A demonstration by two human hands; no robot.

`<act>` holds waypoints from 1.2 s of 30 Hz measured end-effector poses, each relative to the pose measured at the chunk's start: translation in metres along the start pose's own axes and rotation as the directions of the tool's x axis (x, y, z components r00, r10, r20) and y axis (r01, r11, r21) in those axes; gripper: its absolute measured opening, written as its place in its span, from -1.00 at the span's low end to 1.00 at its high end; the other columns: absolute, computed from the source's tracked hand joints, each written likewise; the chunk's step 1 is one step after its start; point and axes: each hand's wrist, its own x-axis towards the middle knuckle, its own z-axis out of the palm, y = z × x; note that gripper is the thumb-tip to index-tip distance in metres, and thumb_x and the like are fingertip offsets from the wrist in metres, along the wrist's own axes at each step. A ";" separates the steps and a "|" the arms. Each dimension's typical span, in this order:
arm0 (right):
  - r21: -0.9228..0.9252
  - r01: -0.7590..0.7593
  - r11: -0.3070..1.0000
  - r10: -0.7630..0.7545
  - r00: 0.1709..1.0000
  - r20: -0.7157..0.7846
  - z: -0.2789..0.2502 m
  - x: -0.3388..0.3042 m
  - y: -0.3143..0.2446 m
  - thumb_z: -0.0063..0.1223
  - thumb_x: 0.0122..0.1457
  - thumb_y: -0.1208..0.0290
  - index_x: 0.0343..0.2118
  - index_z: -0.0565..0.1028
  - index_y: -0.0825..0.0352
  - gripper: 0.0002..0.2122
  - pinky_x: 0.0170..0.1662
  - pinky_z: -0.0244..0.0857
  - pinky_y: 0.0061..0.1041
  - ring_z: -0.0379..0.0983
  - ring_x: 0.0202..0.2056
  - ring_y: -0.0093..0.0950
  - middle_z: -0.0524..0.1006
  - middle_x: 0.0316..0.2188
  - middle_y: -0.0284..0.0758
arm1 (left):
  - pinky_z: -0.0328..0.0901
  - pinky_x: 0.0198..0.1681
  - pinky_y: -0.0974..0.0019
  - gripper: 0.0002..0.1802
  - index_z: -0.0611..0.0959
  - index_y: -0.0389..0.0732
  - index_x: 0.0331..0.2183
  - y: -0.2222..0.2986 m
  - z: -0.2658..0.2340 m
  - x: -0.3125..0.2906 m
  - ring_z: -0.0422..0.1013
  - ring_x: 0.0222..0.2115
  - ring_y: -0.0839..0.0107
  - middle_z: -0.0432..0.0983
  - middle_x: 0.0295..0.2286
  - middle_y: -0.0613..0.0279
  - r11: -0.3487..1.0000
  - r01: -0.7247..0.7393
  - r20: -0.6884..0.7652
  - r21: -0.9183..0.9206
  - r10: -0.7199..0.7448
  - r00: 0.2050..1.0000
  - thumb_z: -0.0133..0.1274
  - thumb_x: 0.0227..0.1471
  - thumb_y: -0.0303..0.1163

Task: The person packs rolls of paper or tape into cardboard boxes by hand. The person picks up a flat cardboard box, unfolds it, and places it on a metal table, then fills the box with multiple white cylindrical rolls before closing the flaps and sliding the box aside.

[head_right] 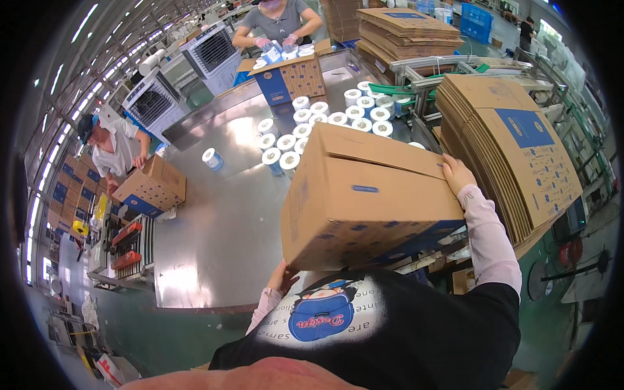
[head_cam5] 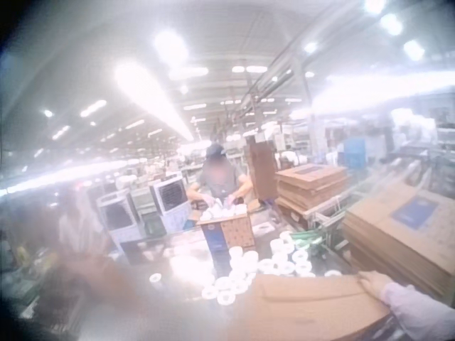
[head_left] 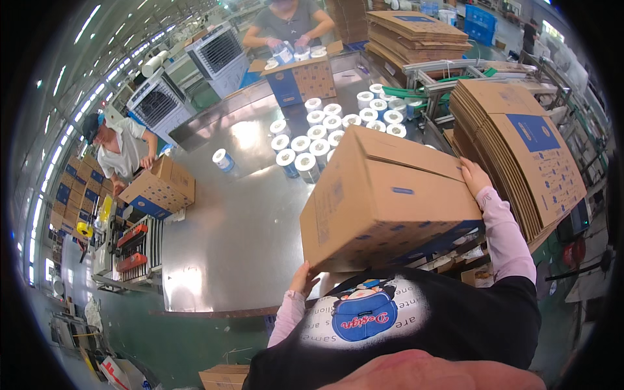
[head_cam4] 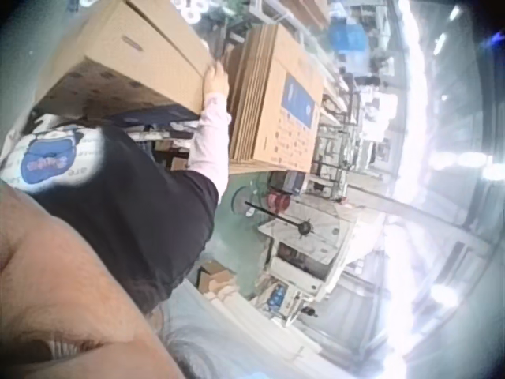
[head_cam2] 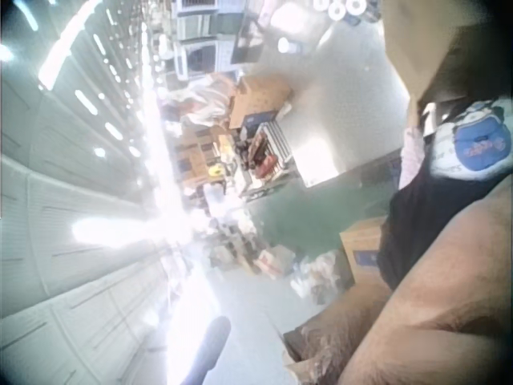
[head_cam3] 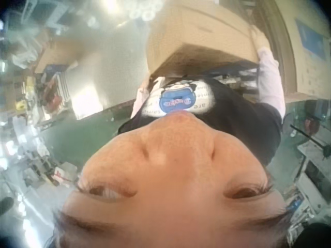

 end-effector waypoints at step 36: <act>0.477 0.300 0.826 -0.482 0.814 0.324 0.078 -0.047 -0.226 -0.10 0.08 0.62 0.07 0.40 0.25 -0.57 0.05 0.26 -0.45 0.44 -0.02 -0.29 0.50 -0.05 -0.14 | 0.23 0.02 0.10 -0.27 0.58 -0.35 -0.13 0.236 -0.201 -0.036 0.39 -0.07 -0.03 0.47 -0.15 -0.22 0.603 0.209 -0.517 0.770 0.399 0.757 -0.22 0.13 0.19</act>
